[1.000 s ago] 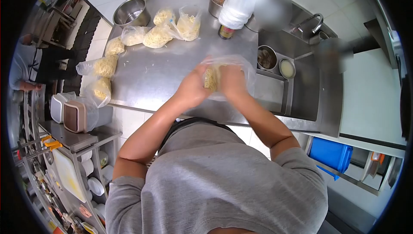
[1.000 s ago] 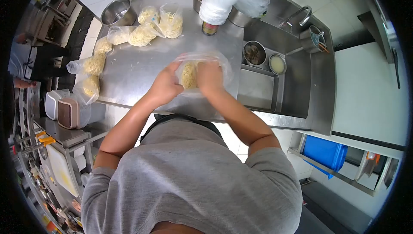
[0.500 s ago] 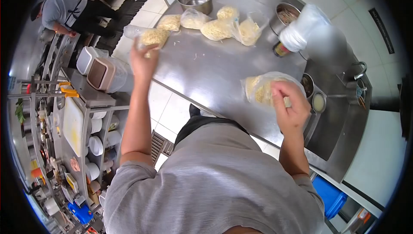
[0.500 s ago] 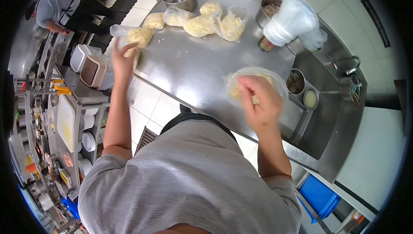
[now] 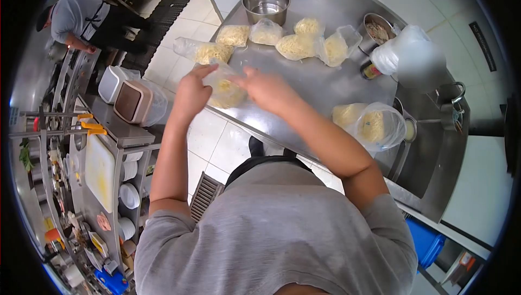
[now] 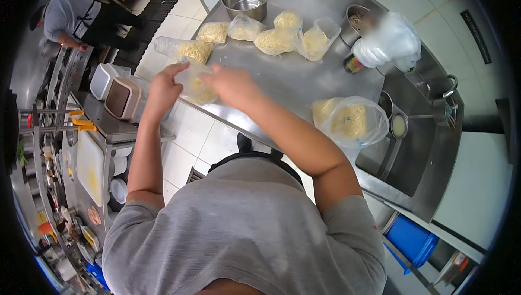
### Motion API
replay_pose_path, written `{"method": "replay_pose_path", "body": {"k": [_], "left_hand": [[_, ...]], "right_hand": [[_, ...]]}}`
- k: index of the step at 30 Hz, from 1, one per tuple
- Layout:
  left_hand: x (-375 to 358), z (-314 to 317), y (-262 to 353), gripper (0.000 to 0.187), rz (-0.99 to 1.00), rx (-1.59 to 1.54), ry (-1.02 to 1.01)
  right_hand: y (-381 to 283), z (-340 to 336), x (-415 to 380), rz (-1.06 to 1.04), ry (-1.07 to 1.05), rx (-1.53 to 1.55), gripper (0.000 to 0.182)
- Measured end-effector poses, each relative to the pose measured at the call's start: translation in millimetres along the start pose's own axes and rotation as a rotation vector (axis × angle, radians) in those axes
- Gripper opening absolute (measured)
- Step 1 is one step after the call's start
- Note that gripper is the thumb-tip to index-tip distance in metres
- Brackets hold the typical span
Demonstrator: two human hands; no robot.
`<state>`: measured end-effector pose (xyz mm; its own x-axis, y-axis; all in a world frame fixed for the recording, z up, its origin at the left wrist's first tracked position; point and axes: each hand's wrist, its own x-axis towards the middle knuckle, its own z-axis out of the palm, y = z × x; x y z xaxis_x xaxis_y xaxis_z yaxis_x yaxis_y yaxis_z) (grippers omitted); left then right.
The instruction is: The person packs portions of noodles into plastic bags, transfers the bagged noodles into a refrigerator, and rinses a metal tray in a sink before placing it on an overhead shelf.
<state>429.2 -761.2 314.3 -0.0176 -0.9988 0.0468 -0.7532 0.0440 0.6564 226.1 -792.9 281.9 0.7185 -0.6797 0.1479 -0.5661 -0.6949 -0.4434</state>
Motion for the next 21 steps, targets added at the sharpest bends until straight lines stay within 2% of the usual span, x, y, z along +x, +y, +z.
{"method": "replay_pose_path", "body": {"k": [1, 2, 4, 7, 8, 9, 10, 12, 14, 15, 17, 18, 20, 21], "left_hand": [[0.8, 11.3, -21.6, 0.050, 0.171, 0.040, 0.047], [0.3, 16.2, -28.2, 0.049, 0.089, -0.007, -0.001], [-6.9, 30.5, -30.1, 0.047, -0.080, -0.110, -0.095], [-15.5, 43.3, -26.4, 0.041, -0.292, -0.419, -0.186], [-17.2, 45.1, -23.2, 0.040, -0.364, -0.512, -0.224], [-19.5, 46.3, -20.5, 0.039, -0.302, -0.613, -0.212], [-17.1, 46.2, -27.3, 0.038, -0.273, -0.643, -0.258], [-13.4, 43.7, -42.8, 0.038, -0.220, -0.702, -0.349], [-7.9, 32.2, -40.0, 0.043, -0.562, -0.777, -0.222], [-5.5, 25.1, -39.5, 0.046, -0.733, -0.800, -0.154], [-4.0, 37.6, -60.7, 0.051, -0.917, -1.164, -0.680], [-5.5, 49.1, -72.7, 0.054, -1.002, -1.338, -0.959], [-15.7, 81.5, -77.8, 0.047, -0.808, -1.412, -0.810], [-20.2, 90.8, -68.5, 0.044, -0.712, -1.449, -0.734]], "right_hand": [[12.2, 5.3, 3.1, 0.019, -0.081, -0.010, 0.055], [20.7, 7.5, 1.6, 0.040, -0.162, -0.020, 0.064], [29.6, 2.0, -23.1, 0.029, 0.130, 0.100, 0.066], [16.1, 24.5, -52.9, 0.256, 0.447, 0.308, 0.056], [20.2, 44.7, -58.0, 0.325, 0.455, 0.412, 0.051], [24.2, 64.5, -62.7, 0.394, 0.470, 0.516, 0.047], [32.4, 94.8, -64.2, 0.414, 0.403, 0.649, 0.043], [30.0, 114.7, -55.8, 0.527, 0.323, 0.888, 0.038], [28.5, 117.9, -39.0, 0.697, 0.301, 1.098, 0.033], [22.2, 115.2, -37.5, 0.538, 0.426, 0.820, 0.028], [2.8, 103.7, -37.3, 0.222, 0.628, 0.246, 0.019], [-14.6, 89.7, -37.0, 0.246, 0.622, 0.260, 0.017], [-42.4, 61.9, -36.6, 0.289, 0.607, 0.278, 0.013], [-41.7, 60.1, -37.7, 0.443, 0.598, 0.365, 0.013]]}}
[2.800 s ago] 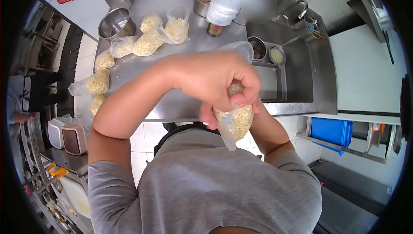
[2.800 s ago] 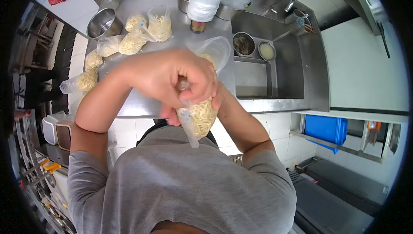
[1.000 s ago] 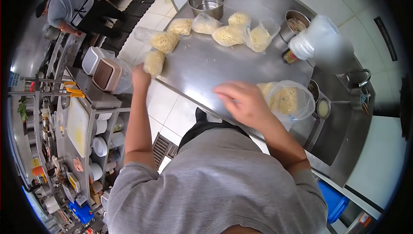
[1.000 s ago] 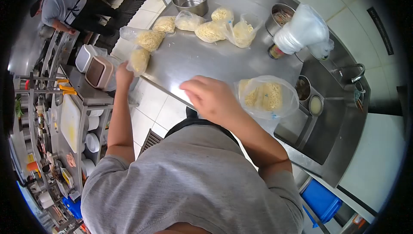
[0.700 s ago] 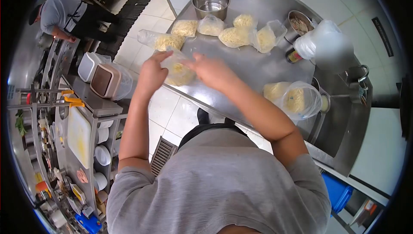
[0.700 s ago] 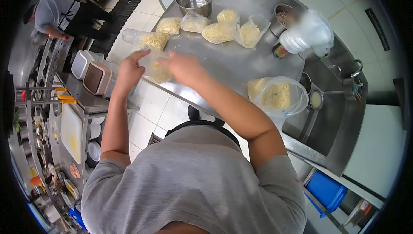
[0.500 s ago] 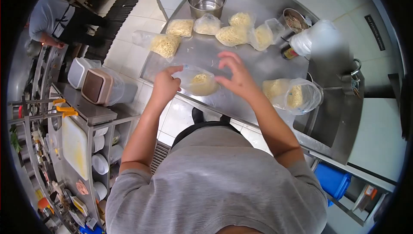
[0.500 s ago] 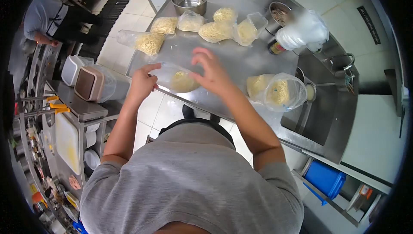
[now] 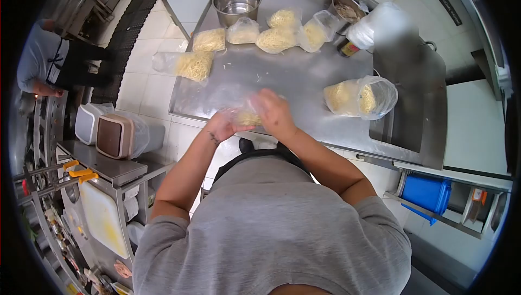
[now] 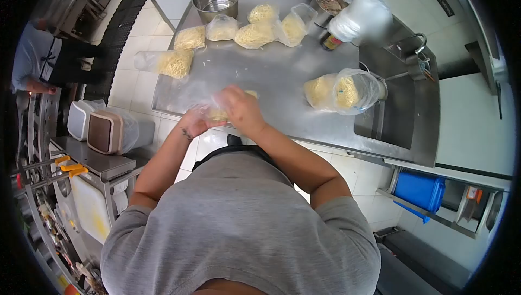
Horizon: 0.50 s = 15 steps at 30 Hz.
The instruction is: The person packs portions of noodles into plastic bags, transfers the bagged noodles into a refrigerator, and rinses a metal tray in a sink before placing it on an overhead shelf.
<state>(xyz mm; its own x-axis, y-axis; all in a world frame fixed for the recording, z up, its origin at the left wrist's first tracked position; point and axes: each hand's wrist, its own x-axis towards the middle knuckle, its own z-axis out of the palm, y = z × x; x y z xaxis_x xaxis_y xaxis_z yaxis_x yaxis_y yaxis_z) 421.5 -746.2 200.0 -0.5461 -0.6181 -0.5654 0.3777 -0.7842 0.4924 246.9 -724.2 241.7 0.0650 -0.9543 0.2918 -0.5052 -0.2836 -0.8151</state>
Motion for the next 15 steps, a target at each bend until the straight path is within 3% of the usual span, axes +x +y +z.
{"method": "replay_pose_path", "body": {"k": [2, 5, 6, 7, 9, 11, 14, 15], "left_hand": [[2.1, 22.4, -4.3, 0.037, 0.154, 0.163, -0.018], [8.4, 29.2, -12.5, 0.034, 0.407, 0.411, -0.019], [11.9, 28.1, -13.1, 0.035, 0.498, 0.498, -0.015], [13.2, 25.5, -13.2, 0.038, 0.493, 0.514, -0.058], [8.6, 32.0, -4.9, 0.044, 0.479, 0.545, -0.147], [1.3, 40.9, 4.5, 0.053, 0.291, 0.305, -0.248], [-13.4, 59.2, 12.0, 0.057, 0.097, 0.077, -0.345], [-16.1, 66.9, 13.0, 0.057, 0.048, 0.022, -0.370]], "right_hand": [[3.9, -6.3, 5.9, 0.336, 0.014, 0.075, 0.014], [19.8, -24.8, 24.8, 0.485, 0.081, 0.099, 0.012], [23.0, -27.4, 29.0, 0.218, 0.190, -0.102, 0.012], [26.3, -29.0, 31.8, -0.050, 0.294, -0.300, 0.012], [38.8, -32.4, 32.4, -0.216, 0.286, -0.444, 0.012], [55.4, -35.3, 23.2, 0.009, 0.065, -0.331, 0.012], [28.3, -47.9, 19.7, 0.176, 0.255, -0.179, 0.012], [23.0, -49.3, 16.5, 0.116, 0.282, -0.198, 0.013]]}}
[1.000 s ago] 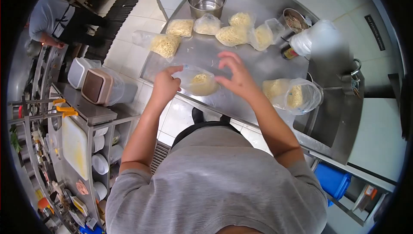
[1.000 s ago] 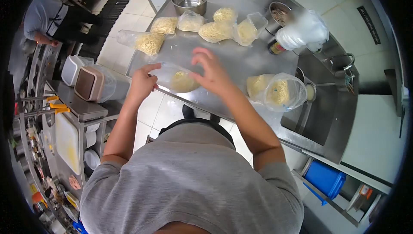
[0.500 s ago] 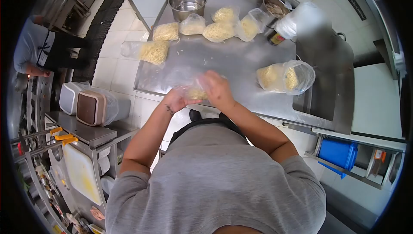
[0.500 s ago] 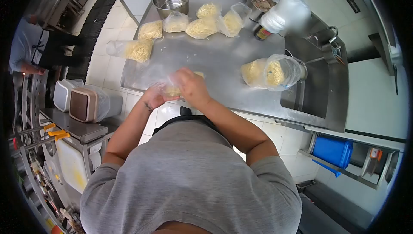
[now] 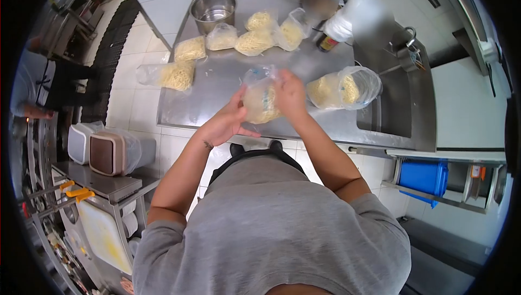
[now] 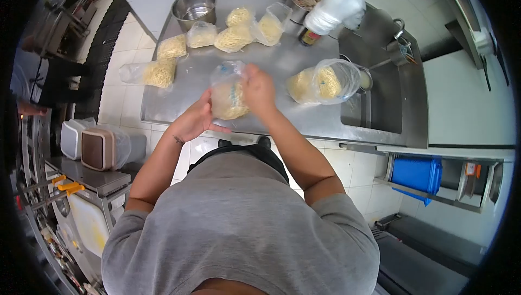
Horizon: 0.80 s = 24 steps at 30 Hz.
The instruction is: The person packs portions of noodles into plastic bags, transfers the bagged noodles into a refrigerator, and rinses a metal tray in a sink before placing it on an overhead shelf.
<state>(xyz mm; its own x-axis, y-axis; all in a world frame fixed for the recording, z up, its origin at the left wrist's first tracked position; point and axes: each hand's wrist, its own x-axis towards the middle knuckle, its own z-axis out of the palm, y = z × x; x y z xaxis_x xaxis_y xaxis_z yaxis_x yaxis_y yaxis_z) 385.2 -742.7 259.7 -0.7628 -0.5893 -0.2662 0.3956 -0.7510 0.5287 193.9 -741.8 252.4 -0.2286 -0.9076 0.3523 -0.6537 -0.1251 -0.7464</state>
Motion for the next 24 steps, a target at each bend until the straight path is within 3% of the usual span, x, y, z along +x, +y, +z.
{"method": "replay_pose_path", "body": {"k": [2, 3, 8, 11, 12, 14, 15, 18, 20, 22, 24], "left_hand": [[9.1, 24.8, -2.5, 0.051, 0.033, 0.287, 0.104], [14.3, 33.8, -6.9, 0.049, 0.052, 0.430, 0.158], [62.3, 36.6, -31.1, 0.025, 0.245, 0.330, 0.403], [76.5, 49.5, -35.5, 0.013, 0.305, 0.298, 0.460], [81.2, 54.6, -32.8, 0.010, 0.315, 0.311, 0.453], [80.7, 65.4, -23.7, 0.006, 0.402, 0.644, 0.366], [82.3, 75.8, -19.7, 0.005, 0.443, 0.809, 0.320], [97.6, 131.6, -14.4, 0.004, 0.720, 1.129, -0.121], [113.3, 164.4, -12.7, 0.008, 0.642, 1.176, -0.325], [133.3, 188.4, -10.4, 0.010, 0.607, 1.248, -0.490], [151.1, 219.2, -8.8, 0.011, 0.695, 1.286, -0.409]], "right_hand": [[-4.8, -3.8, -9.0, -0.114, 0.057, -0.018, 0.014], [-3.7, -5.8, -12.1, -0.058, 0.051, -0.007, 0.015], [19.3, -26.9, -1.0, 0.345, 0.013, 0.193, 0.021], [52.6, -30.4, -0.1, 0.488, -0.014, 0.343, 0.023], [50.0, -43.5, 3.0, 0.445, -0.083, 0.505, 0.022], [41.8, -75.4, 3.1, 0.354, -0.215, 0.822, 0.023], [40.7, -90.8, 7.3, 0.423, -0.347, 0.995, 0.030], [48.8, -125.6, 10.0, 0.547, -0.808, 1.501, 0.051], [59.1, -139.1, 11.1, 0.521, -1.198, 1.793, 0.058], [58.0, -159.4, 12.6, 0.483, -1.123, 1.834, 0.062], [74.6, -179.6, 12.2, 0.471, -0.906, 1.823, 0.064]]}}
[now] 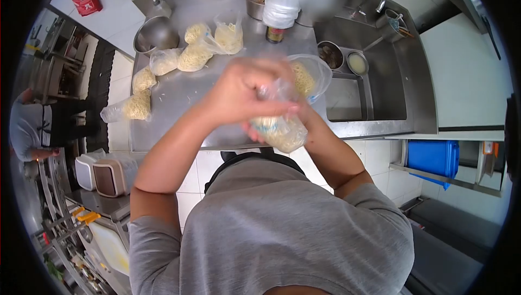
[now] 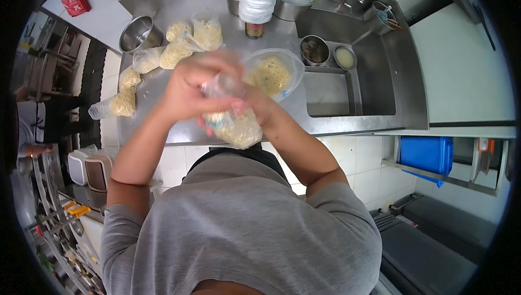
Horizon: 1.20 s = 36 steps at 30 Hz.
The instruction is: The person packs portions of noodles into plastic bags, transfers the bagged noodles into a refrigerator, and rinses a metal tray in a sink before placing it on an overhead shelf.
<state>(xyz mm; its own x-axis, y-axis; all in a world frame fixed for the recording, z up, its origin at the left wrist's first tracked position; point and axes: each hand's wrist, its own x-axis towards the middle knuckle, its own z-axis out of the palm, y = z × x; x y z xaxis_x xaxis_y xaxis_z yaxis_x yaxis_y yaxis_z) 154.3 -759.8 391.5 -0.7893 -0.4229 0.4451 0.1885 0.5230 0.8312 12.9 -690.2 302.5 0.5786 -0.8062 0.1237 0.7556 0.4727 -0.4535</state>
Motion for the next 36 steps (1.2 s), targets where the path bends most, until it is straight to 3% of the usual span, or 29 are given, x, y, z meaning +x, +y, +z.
{"method": "replay_pose_path", "body": {"k": [3, 5, 6, 7, 9, 10, 11, 14, 17, 20, 23, 26, 29, 32, 35, 36], "left_hand": [[15.3, -5.9, -22.9, 0.015, -0.019, 0.083, 0.207], [-3.0, 6.6, -45.0, 0.020, -0.089, 0.204, 0.251], [-16.7, 23.5, -61.4, 0.028, -0.242, 0.383, 0.155], [-26.8, 38.9, -74.3, 0.038, -0.398, 0.557, 0.055], [-30.6, 60.5, -83.3, 0.049, -0.633, 0.550, 0.061], [-28.1, 66.5, -85.2, 0.055, -0.746, 0.548, 0.065], [-24.4, 69.8, -85.6, 0.058, -0.696, 0.533, 0.107], [-22.2, 76.9, -86.5, 0.067, -0.603, 0.473, 0.219], [-24.8, 76.4, -94.1, 0.070, -0.616, 0.361, 0.312], [-31.2, 74.1, -91.9, 0.072, -0.689, 0.182, 0.365], [-33.5, 76.0, -92.8, 0.074, -0.724, 0.070, 0.366], [-33.4, 79.2, -98.9, 0.075, -0.702, 0.049, 0.373], [-33.8, 67.9, -96.5, 0.075, -0.694, 0.036, 0.382], [-40.3, 62.3, -98.0, 0.071, -0.712, 0.078, 0.346], [-42.3, 57.5, -101.9, 0.062, -0.675, -0.008, 0.325], [-48.6, 56.0, -102.7, 0.057, -0.637, -0.076, 0.334]], "right_hand": [[-47.5, -14.0, -37.7, -0.196, 0.274, -0.405, 0.069], [-73.9, -9.8, -55.6, -0.129, 0.526, -0.623, 0.070], [-80.6, -9.9, -59.9, -0.100, 0.656, -0.730, 0.071], [-78.2, -23.4, -59.5, -0.029, 0.689, -1.044, 0.068], [-68.2, -60.4, -45.3, 0.127, 0.724, -1.678, 0.061], [-68.6, -57.7, -28.3, 0.294, 0.723, -1.664, 0.065], [-66.6, -53.4, -10.3, 0.460, 0.720, -1.644, 0.069], [-29.0, -90.3, 15.6, 0.351, 0.979, -1.867, 0.058], [2.0, -98.1, 21.1, 0.166, 1.048, -2.119, 0.046], [-10.2, -94.7, 13.9, 0.361, 0.704, -1.936, 0.040], [6.5, -95.2, 7.2, 0.175, 0.720, -1.934, 0.040], [-0.7, -101.0, 8.1, 0.212, 0.597, -1.870, 0.036], [-17.7, -82.4, -4.9, 0.059, 0.846, -1.890, 0.032], [-40.1, -66.6, -7.0, 0.365, 0.860, -2.046, 0.037], [-22.0, -106.0, -3.0, 0.603, 0.888, -2.141, 0.035], [-8.9, -118.6, -3.6, 0.489, 1.024, -2.291, 0.033]]}}
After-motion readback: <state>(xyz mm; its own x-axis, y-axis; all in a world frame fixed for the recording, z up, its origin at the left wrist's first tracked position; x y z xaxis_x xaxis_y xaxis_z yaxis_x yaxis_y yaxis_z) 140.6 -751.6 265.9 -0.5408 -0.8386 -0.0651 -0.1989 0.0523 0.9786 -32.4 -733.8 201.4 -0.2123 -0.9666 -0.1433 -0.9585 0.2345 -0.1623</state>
